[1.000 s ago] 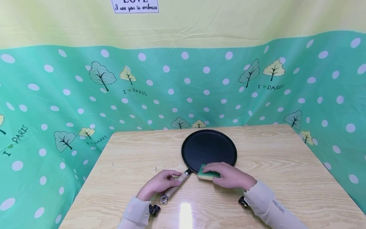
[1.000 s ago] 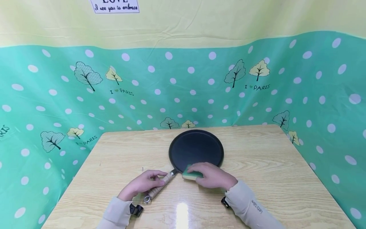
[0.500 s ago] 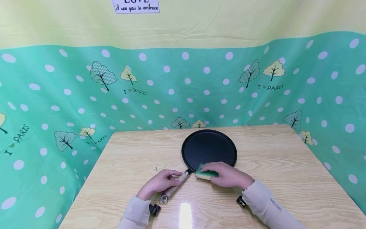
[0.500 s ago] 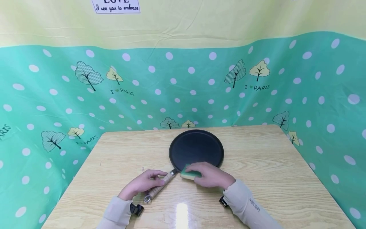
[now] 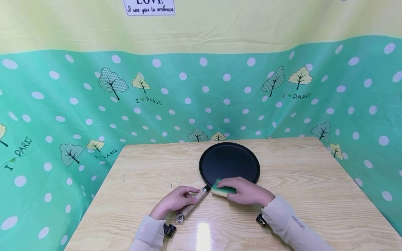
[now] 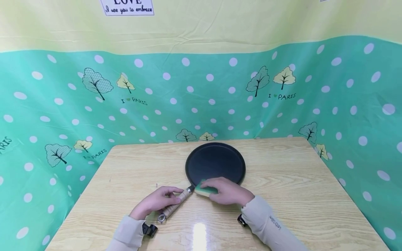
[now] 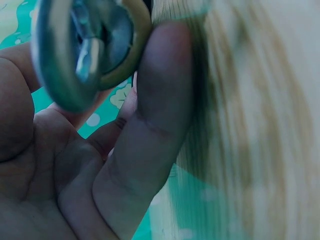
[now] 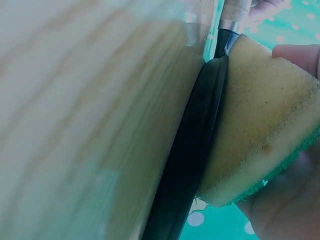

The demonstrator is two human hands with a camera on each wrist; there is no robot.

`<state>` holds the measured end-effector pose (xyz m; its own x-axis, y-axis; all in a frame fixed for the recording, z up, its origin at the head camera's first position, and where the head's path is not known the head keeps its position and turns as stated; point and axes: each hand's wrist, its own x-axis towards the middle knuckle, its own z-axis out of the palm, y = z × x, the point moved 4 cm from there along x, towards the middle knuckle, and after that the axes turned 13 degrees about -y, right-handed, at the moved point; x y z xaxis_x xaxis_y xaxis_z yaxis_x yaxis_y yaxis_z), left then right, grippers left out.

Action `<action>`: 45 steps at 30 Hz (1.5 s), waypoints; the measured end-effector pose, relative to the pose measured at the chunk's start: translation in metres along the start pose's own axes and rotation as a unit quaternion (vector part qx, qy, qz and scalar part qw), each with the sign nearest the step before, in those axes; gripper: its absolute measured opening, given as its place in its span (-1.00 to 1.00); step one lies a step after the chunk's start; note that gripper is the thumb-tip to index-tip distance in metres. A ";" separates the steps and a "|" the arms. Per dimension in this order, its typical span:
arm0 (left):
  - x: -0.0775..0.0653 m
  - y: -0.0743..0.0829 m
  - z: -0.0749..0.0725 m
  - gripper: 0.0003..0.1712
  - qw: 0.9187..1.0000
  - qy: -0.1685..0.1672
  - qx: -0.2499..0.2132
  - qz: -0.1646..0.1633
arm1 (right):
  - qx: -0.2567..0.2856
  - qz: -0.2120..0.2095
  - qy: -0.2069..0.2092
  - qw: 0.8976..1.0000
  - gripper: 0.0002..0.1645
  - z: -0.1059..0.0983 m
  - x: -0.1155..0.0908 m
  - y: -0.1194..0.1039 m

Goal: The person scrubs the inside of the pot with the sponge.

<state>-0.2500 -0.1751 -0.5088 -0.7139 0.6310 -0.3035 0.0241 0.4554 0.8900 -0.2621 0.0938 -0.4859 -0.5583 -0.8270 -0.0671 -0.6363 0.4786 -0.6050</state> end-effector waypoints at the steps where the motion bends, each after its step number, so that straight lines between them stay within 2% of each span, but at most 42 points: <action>1: 0.000 0.000 0.000 -0.51 1.000 0.000 -0.001 -0.001 | 0.000 0.000 0.000 1.000 -0.48 0.000 0.001 0.000; 9: 0.002 -0.001 0.000 -0.52 1.000 -0.003 0.001 -0.001 | -0.007 -0.005 0.003 1.000 -0.48 0.001 0.005 -0.001; 30: 0.001 -0.001 -0.003 -0.50 1.000 -0.008 -0.020 -0.003 | 0.008 0.023 -0.009 1.000 -0.46 0.000 0.016 -0.004; 45: 0.000 -0.001 -0.003 -0.50 1.000 -0.006 -0.023 -0.002 | 0.013 0.029 -0.010 0.999 -0.46 0.000 0.019 -0.005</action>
<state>-0.2519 -0.1775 -0.5084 -0.7059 0.6363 -0.3111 -0.0111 0.4292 0.9031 -0.2693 0.0755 -0.4845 -0.5831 -0.8039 -0.1172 -0.5890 0.5176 -0.6206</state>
